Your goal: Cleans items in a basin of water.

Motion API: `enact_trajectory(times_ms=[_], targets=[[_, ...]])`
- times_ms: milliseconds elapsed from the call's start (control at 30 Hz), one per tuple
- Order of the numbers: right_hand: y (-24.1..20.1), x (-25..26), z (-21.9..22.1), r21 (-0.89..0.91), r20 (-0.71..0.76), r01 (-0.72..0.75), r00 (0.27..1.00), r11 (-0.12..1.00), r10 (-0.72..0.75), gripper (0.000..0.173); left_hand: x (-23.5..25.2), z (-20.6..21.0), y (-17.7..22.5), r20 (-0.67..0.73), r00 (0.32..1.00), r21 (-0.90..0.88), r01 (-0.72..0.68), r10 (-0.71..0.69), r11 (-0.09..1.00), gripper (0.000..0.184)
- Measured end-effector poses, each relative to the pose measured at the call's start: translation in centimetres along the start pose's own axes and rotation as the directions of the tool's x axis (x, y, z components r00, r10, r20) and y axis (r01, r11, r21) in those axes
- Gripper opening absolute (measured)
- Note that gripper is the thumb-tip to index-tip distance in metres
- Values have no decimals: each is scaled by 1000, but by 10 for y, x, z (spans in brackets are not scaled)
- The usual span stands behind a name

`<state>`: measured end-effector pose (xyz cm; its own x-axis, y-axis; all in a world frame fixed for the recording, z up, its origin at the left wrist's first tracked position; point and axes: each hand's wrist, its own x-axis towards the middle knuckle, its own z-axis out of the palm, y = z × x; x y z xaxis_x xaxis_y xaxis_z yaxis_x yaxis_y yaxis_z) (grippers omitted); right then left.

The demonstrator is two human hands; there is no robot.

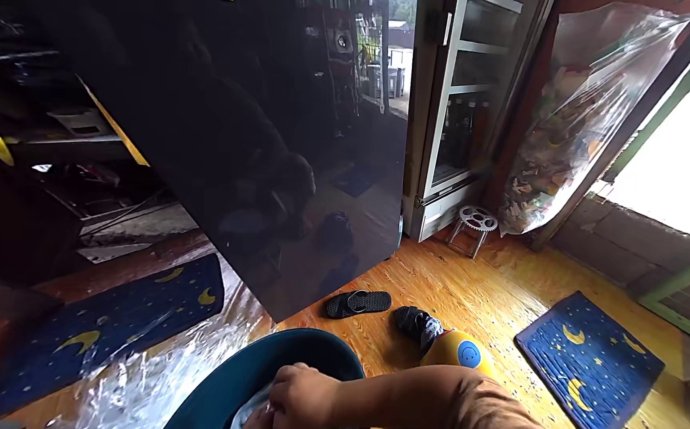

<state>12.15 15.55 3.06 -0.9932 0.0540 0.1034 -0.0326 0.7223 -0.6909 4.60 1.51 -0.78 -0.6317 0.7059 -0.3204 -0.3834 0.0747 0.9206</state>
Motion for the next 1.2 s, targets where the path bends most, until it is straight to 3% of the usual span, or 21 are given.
enact_trajectory(times_ms=[167,333,400,600,700,833,933,1033,1133,1200], targets=[[0,3,-25,62,-27,-142,989,988,143,23,-13,41,41,-147,989,163,38,-14,986,20],[6,7,-46,195,97,-372,928,908,359,25,-1,17,31,-22,989,378,-125,144,917,25],[5,6,-47,300,155,-461,888,835,434,28,-5,19,33,1,982,458,-169,190,873,24],[-3,3,-30,553,297,-646,743,526,600,45,-8,17,33,-2,951,737,-207,309,643,49],[-7,2,-23,529,243,-572,810,627,534,33,-7,19,32,-80,963,715,-125,257,688,52],[-6,3,-12,355,28,-286,955,890,296,23,-4,22,27,-226,973,363,40,46,931,34],[-4,6,-5,317,-86,-203,967,926,242,22,-3,22,26,-217,976,241,52,2,969,25],[-9,10,-13,501,-75,-323,908,803,412,24,-9,21,20,-97,986,409,-83,134,909,32],[-13,17,-16,795,-2,-371,789,479,614,31,-21,24,18,-30,976,616,-151,214,773,43],[-17,20,-23,888,25,-324,744,328,668,32,-27,25,15,-14,972,654,-168,234,738,43]])
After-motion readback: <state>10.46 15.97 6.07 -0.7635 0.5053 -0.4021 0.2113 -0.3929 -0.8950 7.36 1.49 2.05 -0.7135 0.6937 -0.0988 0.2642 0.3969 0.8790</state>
